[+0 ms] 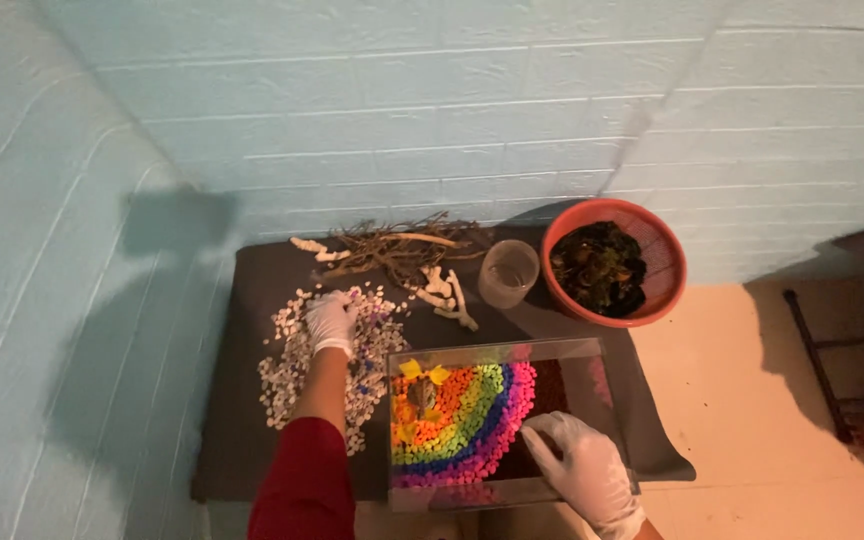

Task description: The person places colorful pebbles into a glass tank, arranging them in a rainbow pattern. They also add small artificial plants and a decorative branch into the tank.

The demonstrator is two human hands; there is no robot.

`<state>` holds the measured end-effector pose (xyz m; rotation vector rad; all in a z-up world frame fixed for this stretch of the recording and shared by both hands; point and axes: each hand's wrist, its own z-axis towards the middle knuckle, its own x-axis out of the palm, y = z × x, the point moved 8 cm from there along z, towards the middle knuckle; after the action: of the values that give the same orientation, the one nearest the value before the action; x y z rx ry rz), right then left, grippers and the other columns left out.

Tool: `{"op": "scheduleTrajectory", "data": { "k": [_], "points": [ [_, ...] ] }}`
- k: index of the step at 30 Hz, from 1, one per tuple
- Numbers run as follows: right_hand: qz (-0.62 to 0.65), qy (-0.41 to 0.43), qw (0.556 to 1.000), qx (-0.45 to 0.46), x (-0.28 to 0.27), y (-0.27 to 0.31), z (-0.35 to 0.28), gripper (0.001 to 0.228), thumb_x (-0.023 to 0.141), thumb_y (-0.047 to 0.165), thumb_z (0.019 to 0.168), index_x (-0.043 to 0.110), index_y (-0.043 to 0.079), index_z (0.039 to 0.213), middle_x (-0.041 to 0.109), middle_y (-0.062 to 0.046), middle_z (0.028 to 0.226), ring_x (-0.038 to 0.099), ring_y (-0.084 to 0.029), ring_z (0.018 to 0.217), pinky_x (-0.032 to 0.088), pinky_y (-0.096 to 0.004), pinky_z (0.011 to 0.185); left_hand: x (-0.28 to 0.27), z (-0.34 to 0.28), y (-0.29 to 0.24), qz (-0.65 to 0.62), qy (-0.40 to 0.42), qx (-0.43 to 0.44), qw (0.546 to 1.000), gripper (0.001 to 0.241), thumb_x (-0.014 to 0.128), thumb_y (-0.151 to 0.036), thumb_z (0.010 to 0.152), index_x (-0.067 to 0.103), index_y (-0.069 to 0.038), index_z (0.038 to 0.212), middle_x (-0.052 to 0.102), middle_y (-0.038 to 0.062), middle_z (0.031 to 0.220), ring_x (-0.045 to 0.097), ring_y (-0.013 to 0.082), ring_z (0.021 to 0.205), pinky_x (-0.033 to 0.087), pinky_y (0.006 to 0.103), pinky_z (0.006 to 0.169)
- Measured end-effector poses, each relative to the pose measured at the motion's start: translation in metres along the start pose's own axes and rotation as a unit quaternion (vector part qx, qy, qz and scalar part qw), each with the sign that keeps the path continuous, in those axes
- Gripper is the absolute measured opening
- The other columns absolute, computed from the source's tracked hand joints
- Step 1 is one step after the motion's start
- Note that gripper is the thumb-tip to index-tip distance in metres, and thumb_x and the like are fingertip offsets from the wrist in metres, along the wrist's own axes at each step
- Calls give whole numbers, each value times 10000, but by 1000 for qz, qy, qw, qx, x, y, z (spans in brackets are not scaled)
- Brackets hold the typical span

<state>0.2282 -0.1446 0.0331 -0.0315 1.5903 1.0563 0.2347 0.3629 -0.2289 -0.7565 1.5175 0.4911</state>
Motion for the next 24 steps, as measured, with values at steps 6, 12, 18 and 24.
{"op": "scheduleTrajectory", "data": {
  "k": [6, 12, 18, 24],
  "points": [
    [6, -12, 1000, 3, -6, 4, -1, 179, 702, 370, 911, 751, 199, 930, 781, 24, 853, 740, -193, 750, 556, -367, 643, 32, 18, -2, 158, -71, 22, 985, 507, 561, -489, 931, 679, -12, 1056, 718, 135, 959, 670, 338, 962, 518, 486, 831],
    [6, 16, 1000, 13, -7, 6, 1, 194, 668, 374, 926, 725, 189, 915, 769, 12, 861, 729, -213, 753, 551, -406, 624, 62, 28, 25, -21, 12, 14, 1000, 344, 540, -222, 834, 767, -342, 1064, 687, 57, 727, 675, 266, 655, 501, 438, 621],
    [0, 11, 1000, -19, -7, 11, -2, 197, 649, 342, 939, 746, 171, 939, 782, 8, 890, 739, -205, 777, 559, -390, 617, -191, -168, -45, -384, -36, -38, 922, 264, 493, -79, 1070, 709, -56, 1220, 710, 125, 1111, 626, 177, 749, 543, 292, 626],
    [-18, -9, 1000, -22, -9, 10, -12, 198, 689, 389, 953, 772, 211, 978, 776, -48, 871, 748, -270, 934, 598, -416, 807, -259, -319, -82, -530, -22, -116, 840, 276, 530, -365, 1058, 679, -165, 1178, 713, 132, 1245, 615, 298, 1268, 456, 456, 1116]
  ]
}}
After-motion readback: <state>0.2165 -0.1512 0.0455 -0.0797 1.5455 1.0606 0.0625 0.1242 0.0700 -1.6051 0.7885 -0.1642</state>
